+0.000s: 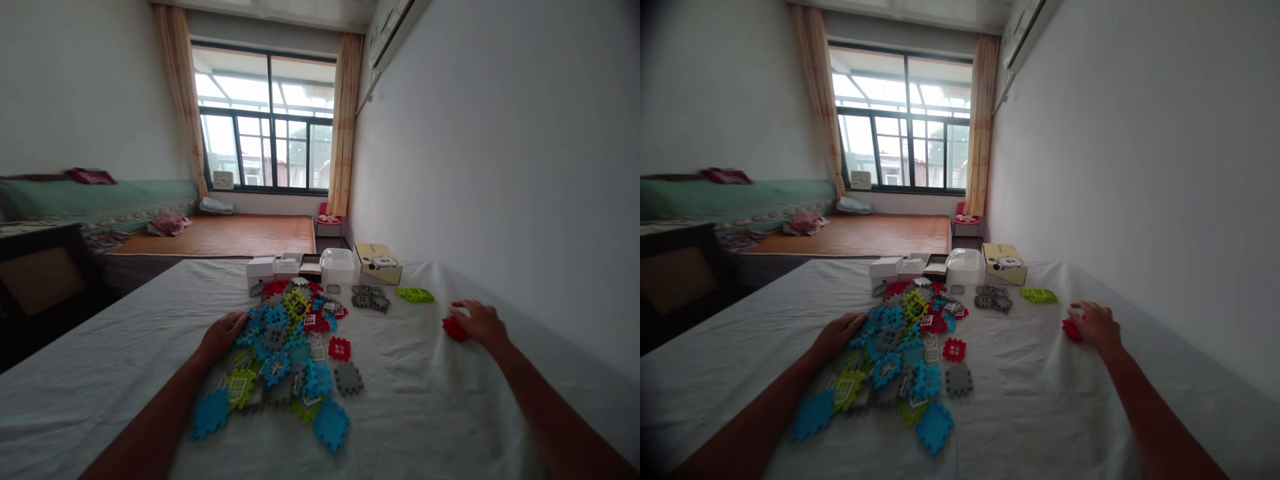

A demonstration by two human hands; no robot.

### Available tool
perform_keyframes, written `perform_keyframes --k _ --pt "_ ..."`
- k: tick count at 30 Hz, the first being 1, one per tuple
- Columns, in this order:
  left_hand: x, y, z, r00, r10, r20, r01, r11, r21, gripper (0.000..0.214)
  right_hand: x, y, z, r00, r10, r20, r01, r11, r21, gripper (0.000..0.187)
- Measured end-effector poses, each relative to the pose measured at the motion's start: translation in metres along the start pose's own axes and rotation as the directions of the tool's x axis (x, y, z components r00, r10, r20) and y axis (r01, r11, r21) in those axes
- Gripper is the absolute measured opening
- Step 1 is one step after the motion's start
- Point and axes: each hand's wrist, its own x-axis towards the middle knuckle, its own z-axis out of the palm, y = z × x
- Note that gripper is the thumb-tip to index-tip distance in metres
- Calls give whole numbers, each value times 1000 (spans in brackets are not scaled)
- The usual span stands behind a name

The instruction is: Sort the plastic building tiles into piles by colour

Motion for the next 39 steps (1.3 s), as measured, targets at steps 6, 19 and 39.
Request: perform_keyframes --k 6,19,39 --pt "-4 7 -2 1000 -21 -3 21 999 -30 50 -49 -183 21 745 -566 354 331 774 540 30" --pt "-2 1 -3 1000 17 14 -16 998 -69 50 -67 -204 58 664 -643 382 353 720 598 27" --pt "3 -11 -3 999 47 22 -47 999 -14 48 19 10 15 859 491 -143 -503 862 -60 26"
